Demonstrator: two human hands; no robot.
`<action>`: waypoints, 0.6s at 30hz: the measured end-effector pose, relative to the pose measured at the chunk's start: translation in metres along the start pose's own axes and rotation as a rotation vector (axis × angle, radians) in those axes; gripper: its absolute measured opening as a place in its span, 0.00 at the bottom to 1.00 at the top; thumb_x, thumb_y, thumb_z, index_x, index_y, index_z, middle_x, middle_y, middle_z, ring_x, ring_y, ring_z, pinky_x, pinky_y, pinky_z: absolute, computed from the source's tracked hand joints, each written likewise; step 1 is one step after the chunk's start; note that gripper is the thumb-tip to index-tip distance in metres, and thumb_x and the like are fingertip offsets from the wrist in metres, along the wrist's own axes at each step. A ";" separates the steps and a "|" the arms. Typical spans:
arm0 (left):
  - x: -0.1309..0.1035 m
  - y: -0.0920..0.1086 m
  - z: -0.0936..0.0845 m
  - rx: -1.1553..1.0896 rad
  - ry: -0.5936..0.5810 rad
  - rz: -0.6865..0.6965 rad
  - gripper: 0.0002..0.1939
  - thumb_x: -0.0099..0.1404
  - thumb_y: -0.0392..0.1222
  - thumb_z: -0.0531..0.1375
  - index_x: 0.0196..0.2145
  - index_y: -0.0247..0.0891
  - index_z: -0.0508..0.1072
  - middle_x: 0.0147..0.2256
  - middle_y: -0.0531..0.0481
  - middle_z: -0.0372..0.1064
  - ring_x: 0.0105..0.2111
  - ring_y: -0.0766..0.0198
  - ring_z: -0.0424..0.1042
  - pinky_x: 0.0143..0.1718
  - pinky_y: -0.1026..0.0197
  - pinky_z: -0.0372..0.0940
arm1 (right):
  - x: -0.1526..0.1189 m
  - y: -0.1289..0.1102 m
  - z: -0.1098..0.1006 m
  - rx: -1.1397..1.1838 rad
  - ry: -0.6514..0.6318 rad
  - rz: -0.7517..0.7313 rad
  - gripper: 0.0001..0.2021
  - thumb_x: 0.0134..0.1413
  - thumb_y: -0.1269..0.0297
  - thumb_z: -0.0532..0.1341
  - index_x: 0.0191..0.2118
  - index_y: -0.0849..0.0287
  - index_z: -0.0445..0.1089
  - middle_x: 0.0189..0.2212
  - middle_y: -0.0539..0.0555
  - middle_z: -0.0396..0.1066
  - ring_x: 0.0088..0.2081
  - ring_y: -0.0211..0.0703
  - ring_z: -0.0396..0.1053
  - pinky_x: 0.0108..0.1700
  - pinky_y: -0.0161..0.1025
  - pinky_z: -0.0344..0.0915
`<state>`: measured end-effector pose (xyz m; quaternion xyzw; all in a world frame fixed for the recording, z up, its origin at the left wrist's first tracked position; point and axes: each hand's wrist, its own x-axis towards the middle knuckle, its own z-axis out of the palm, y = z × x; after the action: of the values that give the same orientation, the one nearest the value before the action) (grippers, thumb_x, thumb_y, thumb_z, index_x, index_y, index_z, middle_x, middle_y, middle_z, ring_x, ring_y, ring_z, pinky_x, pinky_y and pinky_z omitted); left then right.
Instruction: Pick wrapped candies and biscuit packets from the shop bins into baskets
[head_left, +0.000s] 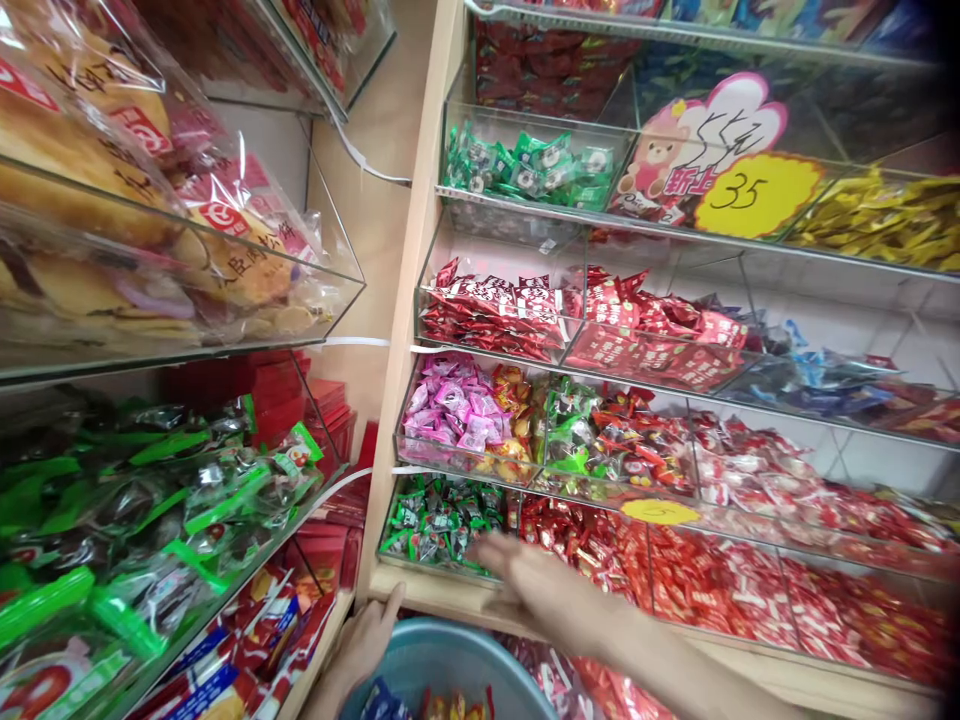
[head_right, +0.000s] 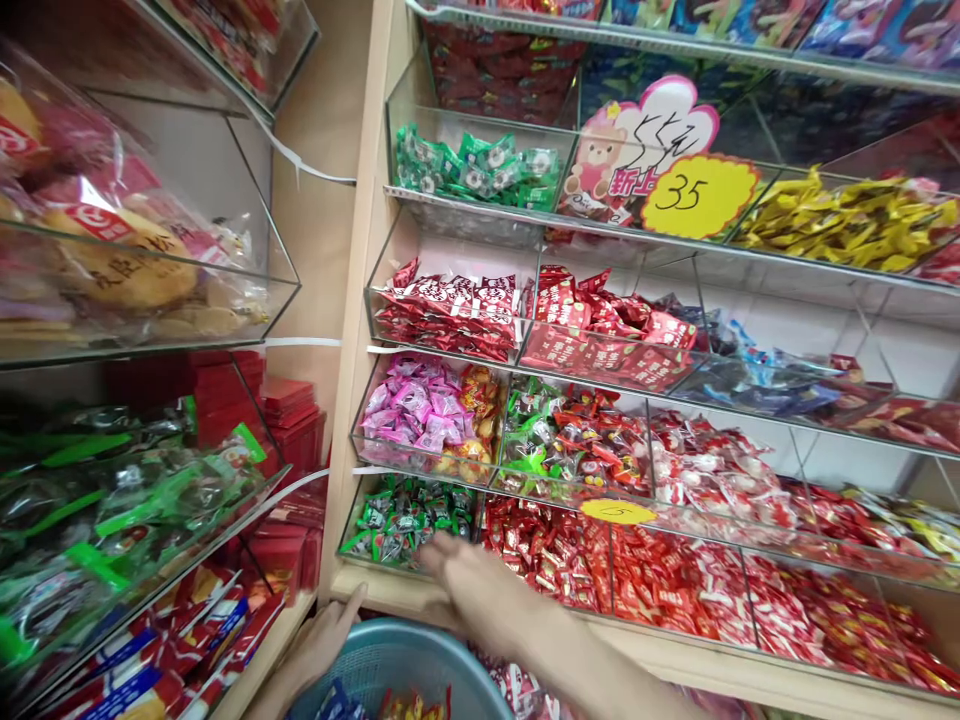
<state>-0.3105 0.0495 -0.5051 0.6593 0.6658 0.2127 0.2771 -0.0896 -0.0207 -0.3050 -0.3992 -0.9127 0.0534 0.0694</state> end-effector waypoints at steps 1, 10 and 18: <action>0.001 -0.002 0.002 -0.018 0.010 -0.005 0.38 0.58 0.64 0.31 0.23 0.38 0.71 0.29 0.41 0.73 0.36 0.50 0.70 0.37 0.56 0.59 | 0.008 0.001 -0.019 -0.049 0.116 0.005 0.14 0.54 0.65 0.52 0.47 0.58 0.60 0.42 0.57 0.64 0.43 0.43 0.64 0.42 0.38 0.60; 0.007 -0.006 0.007 -0.046 0.001 -0.002 0.38 0.57 0.64 0.30 0.22 0.39 0.72 0.30 0.41 0.73 0.37 0.50 0.70 0.38 0.56 0.58 | 0.076 0.037 -0.105 -0.708 0.413 0.346 0.08 0.52 0.74 0.50 0.37 0.61 0.63 0.36 0.59 0.66 0.39 0.46 0.64 0.35 0.37 0.58; 0.011 -0.011 0.011 -0.037 0.016 -0.006 0.39 0.56 0.65 0.30 0.22 0.38 0.71 0.30 0.40 0.73 0.36 0.49 0.70 0.37 0.56 0.59 | 0.084 0.051 -0.105 -0.807 0.243 0.344 0.09 0.50 0.71 0.54 0.40 0.62 0.63 0.36 0.60 0.70 0.40 0.49 0.66 0.37 0.40 0.59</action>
<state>-0.3118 0.0592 -0.5215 0.6503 0.6659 0.2296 0.2845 -0.0910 0.0799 -0.2021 -0.5436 -0.7660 -0.3432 0.0050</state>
